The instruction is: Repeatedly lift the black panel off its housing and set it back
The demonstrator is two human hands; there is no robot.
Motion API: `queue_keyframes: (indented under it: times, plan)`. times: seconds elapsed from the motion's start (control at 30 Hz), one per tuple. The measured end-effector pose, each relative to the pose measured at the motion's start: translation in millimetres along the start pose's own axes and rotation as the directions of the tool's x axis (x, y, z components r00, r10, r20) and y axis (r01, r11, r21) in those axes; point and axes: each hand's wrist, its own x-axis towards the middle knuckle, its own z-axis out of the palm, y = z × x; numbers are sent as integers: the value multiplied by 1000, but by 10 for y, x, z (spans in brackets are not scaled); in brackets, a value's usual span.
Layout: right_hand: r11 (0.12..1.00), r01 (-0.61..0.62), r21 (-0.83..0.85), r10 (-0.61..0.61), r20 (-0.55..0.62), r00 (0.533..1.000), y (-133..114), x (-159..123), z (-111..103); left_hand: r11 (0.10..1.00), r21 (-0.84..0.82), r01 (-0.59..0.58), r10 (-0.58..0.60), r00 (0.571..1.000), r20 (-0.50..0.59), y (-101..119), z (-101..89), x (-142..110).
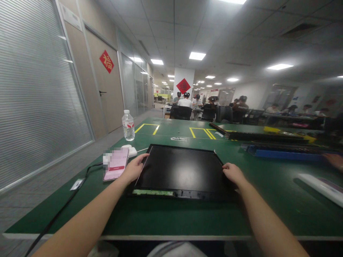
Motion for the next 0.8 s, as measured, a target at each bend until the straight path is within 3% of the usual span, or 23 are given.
queue_keyframes:
  times: [0.1, 0.2, 0.37, 0.53, 0.7, 0.8]
  plan:
    - [1000, -23, 8, 23, -3, 1000, -1, -4, -21, 944, -315, 100, -88, 995, 53, 53, 28, 0]
    - [998, -50, 28, 49, 4, 999, 0, -8, -40, 879, -455, 144, -145, 989, 33, 52, 45, 34]
    - [997, -66, 42, 65, 23, 998, 4, -5, -53, 835, -511, 205, -264, 963, -45, 13, 54, 85]
    - [997, -68, 25, 66, 41, 997, -8, -1, -63, 756, -500, 422, -414, 900, 134, 130, 38, 0]
    - [999, -48, -8, 48, 31, 998, -3, 10, -60, 710, -525, 469, -389, 883, 263, 242, 30, -92]
    - [999, -49, 3, 49, 38, 998, 8, 16, -57, 746, -505, 435, -355, 901, 251, 239, 41, -105]
